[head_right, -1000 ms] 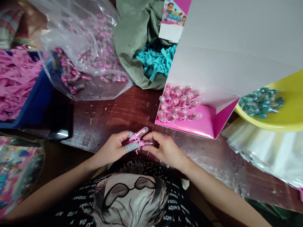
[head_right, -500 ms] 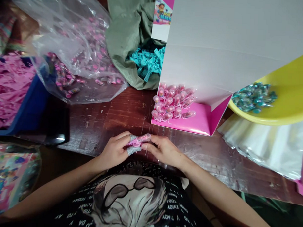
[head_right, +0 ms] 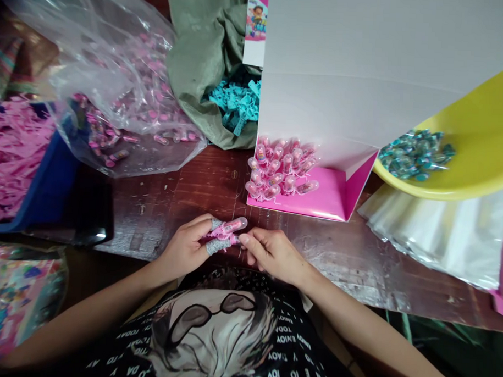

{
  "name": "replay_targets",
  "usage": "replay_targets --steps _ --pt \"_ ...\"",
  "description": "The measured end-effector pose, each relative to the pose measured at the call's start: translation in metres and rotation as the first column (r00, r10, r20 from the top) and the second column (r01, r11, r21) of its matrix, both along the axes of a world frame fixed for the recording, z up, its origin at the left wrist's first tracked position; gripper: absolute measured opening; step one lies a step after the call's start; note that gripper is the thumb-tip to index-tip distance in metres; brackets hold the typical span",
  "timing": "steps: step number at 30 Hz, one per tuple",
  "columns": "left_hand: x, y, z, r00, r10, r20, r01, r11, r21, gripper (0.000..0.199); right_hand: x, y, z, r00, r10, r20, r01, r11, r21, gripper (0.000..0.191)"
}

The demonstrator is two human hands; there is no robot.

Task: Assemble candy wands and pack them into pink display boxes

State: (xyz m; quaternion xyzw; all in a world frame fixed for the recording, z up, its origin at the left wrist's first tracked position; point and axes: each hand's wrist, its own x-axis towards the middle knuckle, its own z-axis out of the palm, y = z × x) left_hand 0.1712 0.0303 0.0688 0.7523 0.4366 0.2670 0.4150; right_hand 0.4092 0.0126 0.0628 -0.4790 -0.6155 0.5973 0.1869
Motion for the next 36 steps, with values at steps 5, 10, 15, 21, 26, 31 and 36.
replay_targets --steps 5,10,15,21,26,31,36 --pt "0.002 0.01 -0.001 0.998 -0.054 0.021 0.055 0.998 -0.021 0.016 0.012 0.002 0.006 0.998 -0.045 -0.05 0.051 0.99 0.131 0.042" --pt "0.009 0.013 -0.001 0.995 -0.088 0.036 0.089 0.996 -0.005 0.014 0.02 0.003 0.013 0.999 -0.042 -0.005 0.043 0.975 0.22 0.023" --pt "0.019 0.013 0.004 0.993 -0.115 0.011 0.115 0.993 -0.018 0.014 0.026 0.001 0.012 1.0 -0.016 0.022 0.011 0.98 0.2 0.029" --pt "0.048 0.005 0.014 0.985 -0.155 -0.069 0.157 0.988 0.013 0.017 0.042 -0.011 0.026 0.984 -0.161 -0.08 0.178 0.934 0.309 0.039" --pt "0.053 0.034 0.002 0.965 0.121 0.231 -0.165 0.969 0.181 0.067 0.095 0.002 0.051 0.917 -0.382 0.116 0.246 0.769 0.59 0.024" --pt "0.088 0.083 -0.033 0.831 0.218 0.512 -0.2 0.976 -0.09 0.064 0.109 0.041 0.053 0.861 -0.223 0.458 -0.142 0.758 0.636 0.024" --pt "0.116 0.093 -0.044 0.864 0.195 0.465 -0.192 0.98 -0.052 0.076 0.096 0.058 0.062 0.732 -0.084 0.676 -0.389 0.764 0.516 0.025"
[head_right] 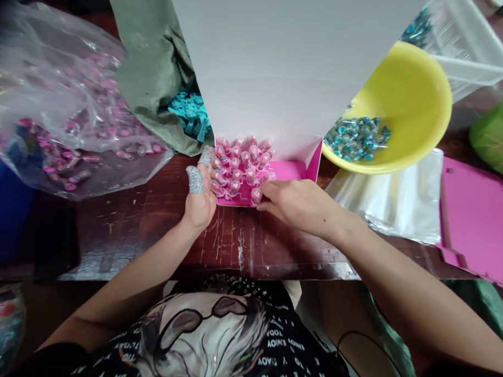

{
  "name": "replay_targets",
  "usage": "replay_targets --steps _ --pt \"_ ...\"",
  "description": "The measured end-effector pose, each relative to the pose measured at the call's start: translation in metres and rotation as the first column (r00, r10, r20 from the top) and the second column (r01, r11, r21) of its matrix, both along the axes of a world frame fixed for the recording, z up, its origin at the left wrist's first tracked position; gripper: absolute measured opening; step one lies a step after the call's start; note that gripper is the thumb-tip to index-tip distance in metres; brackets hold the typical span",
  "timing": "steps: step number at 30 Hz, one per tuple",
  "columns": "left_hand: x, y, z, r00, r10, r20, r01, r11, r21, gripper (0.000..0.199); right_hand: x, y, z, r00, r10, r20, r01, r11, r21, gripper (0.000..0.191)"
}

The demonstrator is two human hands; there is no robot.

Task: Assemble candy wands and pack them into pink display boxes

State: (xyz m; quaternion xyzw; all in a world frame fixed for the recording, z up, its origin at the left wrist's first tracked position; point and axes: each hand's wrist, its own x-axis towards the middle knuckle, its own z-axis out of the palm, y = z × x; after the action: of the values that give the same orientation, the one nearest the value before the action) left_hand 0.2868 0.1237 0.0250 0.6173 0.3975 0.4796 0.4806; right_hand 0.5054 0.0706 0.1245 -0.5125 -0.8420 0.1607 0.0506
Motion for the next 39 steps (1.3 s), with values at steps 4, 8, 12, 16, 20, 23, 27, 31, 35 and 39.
replay_targets --steps 4,8,12,16,20,23,27,31,35,39 --pt "-0.003 -0.003 0.0 0.999 0.037 0.014 -0.037 0.999 -0.021 0.073 -0.004 0.003 0.01 0.995 -0.031 0.096 0.023 0.996 0.085 0.027" --pt "-0.004 -0.003 0.0 0.989 0.036 0.143 -0.027 0.998 -0.06 0.071 -0.007 0.002 0.018 0.985 0.07 0.158 -0.068 0.998 -0.02 0.023" --pt "-0.003 -0.002 0.001 0.982 0.039 0.183 -0.024 0.996 -0.082 0.071 -0.013 0.0 0.014 0.962 0.001 0.274 -0.016 0.998 0.055 0.025" --pt "-0.004 -0.002 0.001 0.982 0.04 0.186 -0.022 0.995 -0.099 0.072 -0.018 -0.003 -0.002 0.959 -0.136 0.248 0.06 0.954 0.292 0.035" --pt "-0.003 -0.002 0.001 0.978 0.046 0.205 -0.021 0.992 -0.123 0.075 -0.025 -0.007 -0.021 0.968 -0.171 0.181 0.091 0.919 0.384 0.034" --pt "-0.003 -0.002 0.004 0.975 0.067 0.213 -0.037 0.989 -0.142 0.076 -0.027 -0.01 -0.028 0.969 -0.192 0.155 0.116 0.909 0.4 0.03" --pt "-0.009 0.003 0.01 0.963 0.054 0.264 -0.016 0.99 -0.143 0.075 -0.016 -0.012 -0.029 0.967 -0.234 -0.104 0.254 0.831 0.495 0.031" --pt "-0.006 0.006 0.013 0.965 0.005 0.26 0.031 0.99 -0.136 0.08 -0.009 -0.005 -0.05 0.699 -0.366 -0.615 0.611 0.752 0.246 0.054" --pt "0.003 0.001 0.013 0.98 -0.005 0.2 0.042 0.982 -0.182 0.082 -0.021 -0.002 -0.081 0.53 -0.461 -0.712 0.482 0.855 -0.194 0.064" --pt "0.005 -0.001 0.015 0.989 0.002 0.149 0.032 0.974 -0.225 0.081 -0.017 0.007 -0.091 0.385 -0.504 -0.773 0.456 0.832 -0.316 0.069"
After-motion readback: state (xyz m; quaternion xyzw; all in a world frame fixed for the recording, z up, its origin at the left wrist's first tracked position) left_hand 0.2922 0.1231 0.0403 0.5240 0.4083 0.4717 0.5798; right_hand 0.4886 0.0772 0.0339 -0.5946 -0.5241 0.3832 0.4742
